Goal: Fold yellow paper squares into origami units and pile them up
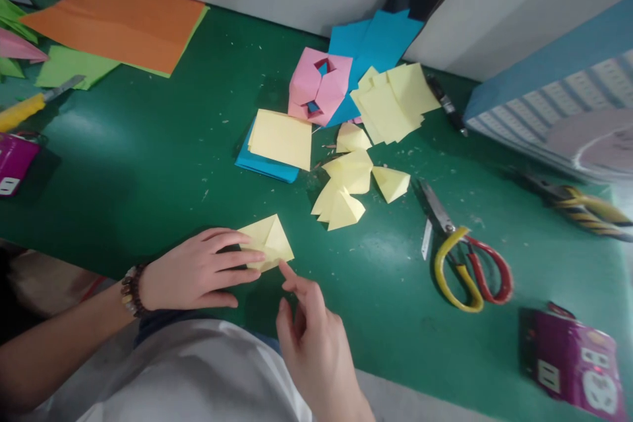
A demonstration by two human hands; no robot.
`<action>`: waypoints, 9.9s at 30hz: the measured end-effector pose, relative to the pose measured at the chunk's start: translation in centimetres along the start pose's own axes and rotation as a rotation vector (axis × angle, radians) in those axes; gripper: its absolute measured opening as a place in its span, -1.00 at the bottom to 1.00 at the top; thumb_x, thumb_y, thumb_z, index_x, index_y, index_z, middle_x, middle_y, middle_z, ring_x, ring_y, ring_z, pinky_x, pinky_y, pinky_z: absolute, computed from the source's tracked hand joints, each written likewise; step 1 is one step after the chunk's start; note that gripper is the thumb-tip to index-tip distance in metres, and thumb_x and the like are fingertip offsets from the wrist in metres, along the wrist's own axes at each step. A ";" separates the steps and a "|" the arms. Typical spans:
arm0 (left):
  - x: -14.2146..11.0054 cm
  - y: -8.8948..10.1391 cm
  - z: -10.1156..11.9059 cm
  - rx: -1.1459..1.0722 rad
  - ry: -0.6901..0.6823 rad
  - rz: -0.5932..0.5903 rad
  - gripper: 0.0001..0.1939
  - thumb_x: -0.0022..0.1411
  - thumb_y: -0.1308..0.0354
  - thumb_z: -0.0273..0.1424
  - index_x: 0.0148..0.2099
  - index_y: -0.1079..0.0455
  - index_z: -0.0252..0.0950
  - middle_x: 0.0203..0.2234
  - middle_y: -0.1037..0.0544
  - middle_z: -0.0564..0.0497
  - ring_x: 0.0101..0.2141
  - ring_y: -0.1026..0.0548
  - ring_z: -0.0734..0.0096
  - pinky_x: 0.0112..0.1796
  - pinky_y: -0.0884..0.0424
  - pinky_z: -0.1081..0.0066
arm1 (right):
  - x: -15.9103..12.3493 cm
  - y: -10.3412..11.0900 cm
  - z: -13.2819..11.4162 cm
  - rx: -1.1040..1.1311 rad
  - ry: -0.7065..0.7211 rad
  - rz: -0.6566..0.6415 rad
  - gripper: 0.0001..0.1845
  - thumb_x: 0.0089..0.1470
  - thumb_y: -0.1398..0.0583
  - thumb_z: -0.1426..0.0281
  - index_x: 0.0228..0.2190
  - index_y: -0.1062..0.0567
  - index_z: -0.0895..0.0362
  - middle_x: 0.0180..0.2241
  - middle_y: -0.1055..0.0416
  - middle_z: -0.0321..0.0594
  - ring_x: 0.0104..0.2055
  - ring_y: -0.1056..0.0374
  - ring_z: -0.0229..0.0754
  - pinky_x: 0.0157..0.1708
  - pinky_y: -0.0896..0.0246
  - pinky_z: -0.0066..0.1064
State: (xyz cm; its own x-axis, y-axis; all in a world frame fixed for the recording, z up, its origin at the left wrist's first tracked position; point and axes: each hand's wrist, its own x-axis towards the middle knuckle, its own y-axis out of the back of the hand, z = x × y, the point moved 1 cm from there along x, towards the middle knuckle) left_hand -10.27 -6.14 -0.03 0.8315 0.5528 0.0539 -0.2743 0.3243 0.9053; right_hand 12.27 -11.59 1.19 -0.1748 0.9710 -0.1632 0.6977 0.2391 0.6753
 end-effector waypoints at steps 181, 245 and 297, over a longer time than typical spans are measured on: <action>7.7 1.9 -1.7 -1.867 0.787 0.429 -0.72 0.13 -0.25 -0.29 -0.18 -0.49 -0.39 -0.25 -0.57 -0.16 -0.22 -0.54 0.21 -0.20 -0.47 0.27 | 10.7 2.5 -1.7 0.280 0.421 0.309 -0.88 0.07 -0.22 0.43 -0.30 -0.47 -0.01 -0.28 -0.51 -0.23 -0.16 -0.45 -0.09 -0.19 -0.40 -0.18; 7.7 2.4 -2.2 -1.726 0.862 0.470 -0.76 0.15 -0.22 -0.47 -0.11 -0.51 -0.40 -0.19 -0.60 -0.17 -0.23 -0.58 0.22 -0.21 -0.52 0.28 | 11.8 2.5 -0.1 0.655 -0.010 0.158 -0.73 -0.10 -0.20 0.50 -0.28 -0.44 0.00 -0.29 -0.46 -0.30 -0.27 -0.42 -0.21 -0.33 -0.35 -0.39; 7.3 2.3 -2.1 -1.748 0.638 0.532 -0.55 0.17 -0.17 -0.48 0.14 -0.38 -0.23 -0.05 -0.56 -0.07 -0.02 -0.50 0.18 -0.03 -0.40 0.24 | 11.2 2.8 -0.4 -0.510 0.774 0.422 -0.47 -0.08 -0.11 0.65 -0.10 -0.44 -0.07 -0.06 -0.41 -0.14 -0.11 -0.39 -0.04 -0.21 -0.40 -0.16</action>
State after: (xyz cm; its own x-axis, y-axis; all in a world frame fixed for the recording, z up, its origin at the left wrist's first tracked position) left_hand -5.86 0.29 1.56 0.3525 0.8619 -0.3644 -0.8402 0.1201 -0.5287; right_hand 12.02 -0.04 1.55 -0.5109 0.6627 0.5474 0.4586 -0.3285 0.8257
